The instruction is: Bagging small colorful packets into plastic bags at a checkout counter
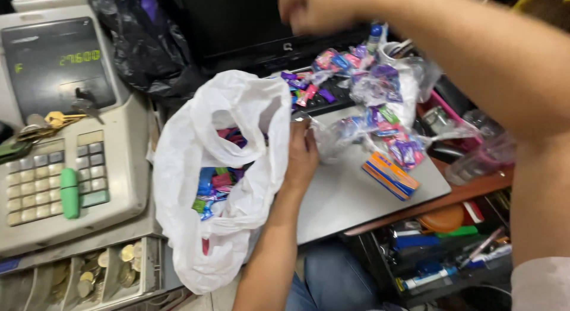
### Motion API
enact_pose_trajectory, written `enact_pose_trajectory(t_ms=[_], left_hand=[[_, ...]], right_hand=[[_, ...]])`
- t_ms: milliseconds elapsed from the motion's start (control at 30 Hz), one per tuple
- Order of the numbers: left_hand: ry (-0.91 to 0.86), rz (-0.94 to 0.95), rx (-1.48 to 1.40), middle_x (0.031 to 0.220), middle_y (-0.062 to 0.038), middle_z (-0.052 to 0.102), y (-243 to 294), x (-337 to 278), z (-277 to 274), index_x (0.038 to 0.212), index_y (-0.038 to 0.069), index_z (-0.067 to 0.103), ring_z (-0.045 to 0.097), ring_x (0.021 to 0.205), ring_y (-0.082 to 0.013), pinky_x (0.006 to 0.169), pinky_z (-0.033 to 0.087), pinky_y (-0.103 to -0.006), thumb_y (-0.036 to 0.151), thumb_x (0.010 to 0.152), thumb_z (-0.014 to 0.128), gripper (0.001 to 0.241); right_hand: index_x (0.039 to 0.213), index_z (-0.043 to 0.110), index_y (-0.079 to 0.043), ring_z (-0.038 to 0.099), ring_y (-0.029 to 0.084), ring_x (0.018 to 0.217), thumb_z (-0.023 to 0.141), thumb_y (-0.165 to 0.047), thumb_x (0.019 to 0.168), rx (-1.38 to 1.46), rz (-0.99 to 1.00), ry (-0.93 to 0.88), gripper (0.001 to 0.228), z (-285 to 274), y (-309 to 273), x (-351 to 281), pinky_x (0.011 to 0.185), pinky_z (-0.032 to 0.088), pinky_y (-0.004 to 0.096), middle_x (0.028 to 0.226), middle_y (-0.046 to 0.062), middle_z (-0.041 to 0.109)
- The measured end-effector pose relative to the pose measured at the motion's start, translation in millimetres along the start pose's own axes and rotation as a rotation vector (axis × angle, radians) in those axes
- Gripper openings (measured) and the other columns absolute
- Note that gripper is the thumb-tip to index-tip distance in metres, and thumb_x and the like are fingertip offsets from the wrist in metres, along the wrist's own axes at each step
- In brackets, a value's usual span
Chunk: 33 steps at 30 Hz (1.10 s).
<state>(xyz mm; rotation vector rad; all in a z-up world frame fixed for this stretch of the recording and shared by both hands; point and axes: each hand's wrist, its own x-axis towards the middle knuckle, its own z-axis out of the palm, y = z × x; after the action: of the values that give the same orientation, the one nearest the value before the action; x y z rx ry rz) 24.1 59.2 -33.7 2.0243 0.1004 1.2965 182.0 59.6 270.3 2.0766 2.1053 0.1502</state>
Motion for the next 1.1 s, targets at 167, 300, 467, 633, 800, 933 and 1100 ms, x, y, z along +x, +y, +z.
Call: enact_pose_trajectory(t_ms=[167,300,467,633,800,933,1100], left_hand=[[-0.014,0.114,0.029,0.093,-0.001,0.055,-2.2,0.2,-0.9,0.101,0.013,0.066,0.059,0.084,-0.0233,0.083,0.051,-0.038,0.011,0.092,0.068,0.009],[-0.102,0.224,0.043,0.102,-0.007,0.059,14.4,-8.5,-6.1,0.073,0.011,0.069,0.062,0.086,-0.03,0.079,0.052,-0.041,0.02,0.08,0.083,0.018],[-0.237,0.174,0.091,0.12,-0.011,0.059,40.3,-18.3,-7.5,0.077,0.013,0.074,0.061,0.102,-0.0365,0.093,0.049,-0.048,0.028,0.086,0.08,0.018],[0.028,0.131,0.098,0.098,-0.008,0.07,50.7,-24.3,-2.3,0.095,0.01,0.073,0.068,0.096,-0.0303,0.088,0.052,-0.0414,0.005,0.089,0.078,0.009],[0.005,0.017,0.073,0.086,-0.01,0.068,98.1,-35.1,-23.0,0.092,0.009,0.068,0.068,0.081,-0.0345,0.075,0.052,-0.0423,-0.004,0.087,0.075,0.016],[-0.018,0.067,0.097,0.085,-0.011,0.068,120.9,-42.5,-34.0,0.09,0.009,0.068,0.068,0.08,-0.0361,0.075,0.052,-0.0415,-0.015,0.081,0.073,0.026],[-0.08,0.065,0.052,0.105,-0.018,0.067,134.8,-47.0,-44.8,0.094,0.004,0.074,0.064,0.096,-0.0423,0.086,0.05,-0.047,-0.019,0.086,0.059,0.028]], right_hand=[[0.114,0.079,-0.027,0.076,0.035,0.099,0.08,-0.029,0.079,0.032,0.195,-0.298,0.035,154.3,-39.3,-81.5,0.086,0.061,0.049,0.103,0.008,0.08],[0.116,0.069,-0.012,0.072,0.04,0.103,0.083,-0.041,0.078,0.157,0.214,-0.23,0.05,223.7,-39.6,-99.9,0.086,0.061,0.056,0.11,0.013,0.072],[0.088,0.073,-0.017,0.074,0.039,0.092,0.069,-0.032,0.086,0.338,0.336,0.035,0.016,236.0,-33.7,-112.4,0.078,0.059,0.056,0.086,0.011,0.075],[0.106,0.069,-0.015,0.073,0.04,0.091,0.068,-0.051,0.094,0.44,0.401,0.237,0.038,156.9,-71.3,-182.6,0.076,0.056,0.057,0.086,0.011,0.074],[0.112,0.057,-0.015,0.077,0.039,0.084,0.071,-0.064,0.079,0.128,0.571,-0.033,0.061,252.0,-108.6,-255.0,0.07,0.059,0.056,0.087,0.013,0.076],[0.118,0.055,-0.01,0.073,0.047,0.094,0.066,-0.046,0.092,0.433,0.586,-0.033,0.046,245.0,-124.4,-312.3,0.076,0.055,0.06,0.098,0.021,0.075],[0.118,0.054,0.0,0.065,0.06,0.105,0.062,-0.038,0.091,0.786,0.519,-0.279,0.047,181.9,-170.7,-390.7,0.09,0.048,0.07,0.106,0.038,0.072]])
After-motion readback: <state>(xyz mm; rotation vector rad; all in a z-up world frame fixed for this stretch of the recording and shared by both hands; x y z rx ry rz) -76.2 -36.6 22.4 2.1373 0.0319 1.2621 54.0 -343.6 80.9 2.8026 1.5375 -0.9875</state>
